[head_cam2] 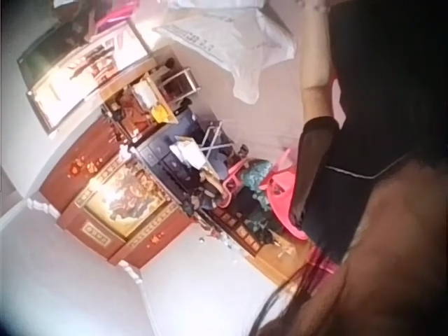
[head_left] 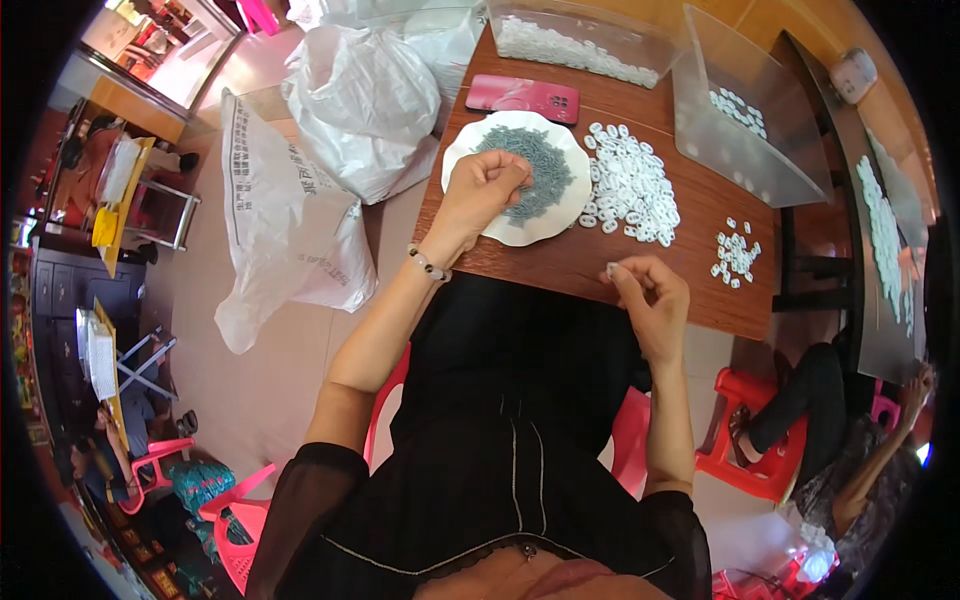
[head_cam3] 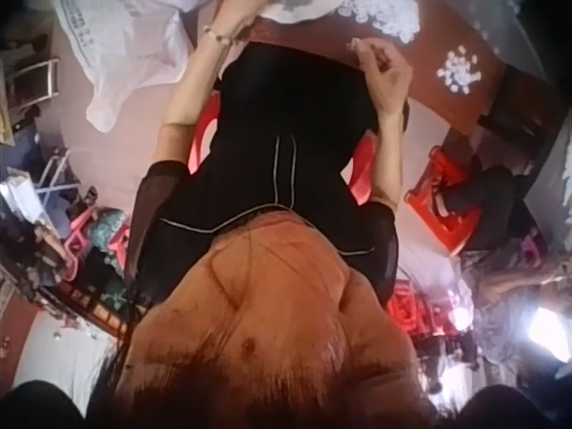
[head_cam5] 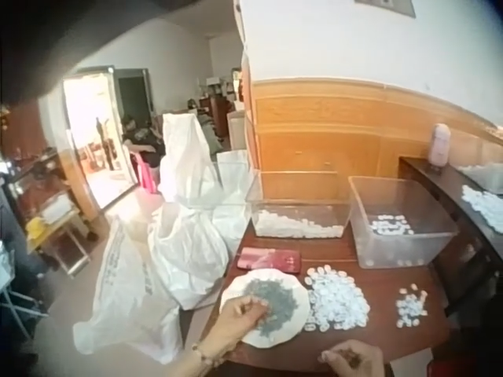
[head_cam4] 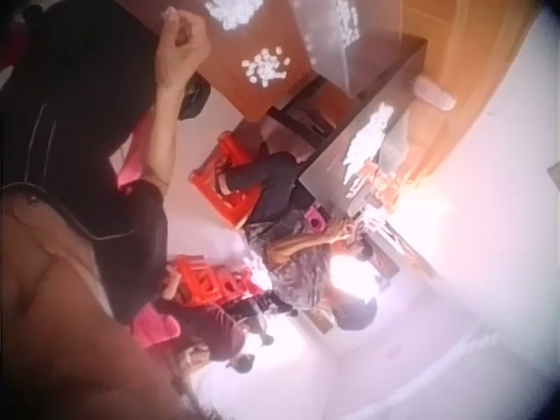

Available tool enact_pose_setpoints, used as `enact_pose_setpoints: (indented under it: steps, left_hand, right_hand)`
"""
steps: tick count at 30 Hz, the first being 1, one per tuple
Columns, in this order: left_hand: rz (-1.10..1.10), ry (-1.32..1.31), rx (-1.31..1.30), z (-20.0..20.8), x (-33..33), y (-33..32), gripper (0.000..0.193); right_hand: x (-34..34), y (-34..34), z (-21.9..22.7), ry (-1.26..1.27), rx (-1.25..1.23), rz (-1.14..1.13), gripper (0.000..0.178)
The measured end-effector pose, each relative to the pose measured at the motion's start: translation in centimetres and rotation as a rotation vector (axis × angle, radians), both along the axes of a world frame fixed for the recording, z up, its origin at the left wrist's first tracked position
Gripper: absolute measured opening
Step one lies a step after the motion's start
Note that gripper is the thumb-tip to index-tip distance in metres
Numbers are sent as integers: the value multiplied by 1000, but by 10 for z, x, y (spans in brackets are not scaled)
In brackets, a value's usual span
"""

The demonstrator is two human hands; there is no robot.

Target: Manually assembling small white plastic components by pressing them together on a workbench.

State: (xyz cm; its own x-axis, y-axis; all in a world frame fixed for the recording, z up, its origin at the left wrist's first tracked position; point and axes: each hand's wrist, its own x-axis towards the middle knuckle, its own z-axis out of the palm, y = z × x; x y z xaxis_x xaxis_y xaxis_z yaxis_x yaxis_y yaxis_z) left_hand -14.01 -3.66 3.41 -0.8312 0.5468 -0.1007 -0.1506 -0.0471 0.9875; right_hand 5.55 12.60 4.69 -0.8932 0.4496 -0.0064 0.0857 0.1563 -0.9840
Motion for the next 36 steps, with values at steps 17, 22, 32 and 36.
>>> enact_pose_setpoints:
  steps: [17, 22, 32, 36]
  left_hand:
    - [8, -62, 189, -4, 22, -1, 14]
    - [-41, -278, 306, -1, 55, 14, 13]
    - [-140, -469, 306, -2, 106, 50, 13]
    - [-138, -465, 281, -5, 115, 58, 13]
  right_hand:
    - [-83, -27, 0, 85, -75, 71, 13]
    - [-56, -29, 4, 248, -173, -102, 10]
    - [-1, -8, -10, 210, -149, -319, 7]
    - [8, -5, -14, 244, -189, -354, 7]
